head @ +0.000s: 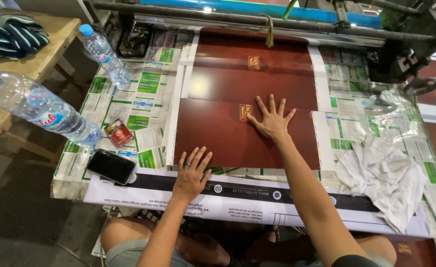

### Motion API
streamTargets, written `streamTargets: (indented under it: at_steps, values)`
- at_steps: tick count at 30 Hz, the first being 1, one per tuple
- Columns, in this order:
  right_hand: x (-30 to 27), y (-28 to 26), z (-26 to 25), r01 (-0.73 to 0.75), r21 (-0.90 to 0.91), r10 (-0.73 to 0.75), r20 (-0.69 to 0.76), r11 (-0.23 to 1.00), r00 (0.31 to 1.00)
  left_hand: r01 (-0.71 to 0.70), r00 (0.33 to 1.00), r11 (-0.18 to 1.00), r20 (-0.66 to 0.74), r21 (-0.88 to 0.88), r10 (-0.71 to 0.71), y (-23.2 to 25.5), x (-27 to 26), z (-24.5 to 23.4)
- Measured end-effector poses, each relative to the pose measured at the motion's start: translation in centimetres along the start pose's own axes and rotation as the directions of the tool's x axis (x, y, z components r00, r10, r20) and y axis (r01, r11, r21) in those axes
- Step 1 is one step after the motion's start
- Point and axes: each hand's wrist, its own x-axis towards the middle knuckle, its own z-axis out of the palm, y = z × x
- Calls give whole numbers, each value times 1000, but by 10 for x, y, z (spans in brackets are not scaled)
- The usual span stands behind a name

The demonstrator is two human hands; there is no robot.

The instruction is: The person aligns large printed sheets with white borders on the laminating machine table and smooths them flat with both hands, then feeds each sheet edge into the laminating rollers, repeating the process sheet after sheet. At one point the person briefly handles a phone and money before returning to feeding sheets.

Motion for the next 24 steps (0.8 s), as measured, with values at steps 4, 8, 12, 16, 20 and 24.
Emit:
streamTargets:
  at_steps: [4, 8, 12, 16, 20, 24]
  values:
    - [18, 3, -3, 2, 5, -2, 7, 1000, 1000, 0, 1000, 1000, -1, 10, 0, 0, 0, 2]
    - [34, 9, 2, 5, 6, -5, -13, 1000, 1000, 2, 1000, 1000, -12, 22, -2, -2, 1, 3]
    - [16, 12, 14, 27, 19, -26, -55, 999, 998, 15, 1000, 1000, -9, -2, -15, -1, 1, 1]
    - [-73, -4, 14, 113, -1, -112, -92, 994, 989, 4, 1000, 1000, -13, -6, -4, -1, 0, 3]
    - [-143, 4, 25, 271, -145, -287, -98, 952, 953, -6, 1000, 999, -28, 35, 7, -5, -2, 8]
    - [-167, 12, 7, 385, -276, -412, -48, 881, 910, -101, 986, 987, -119, 125, 116, 5, -9, 1]
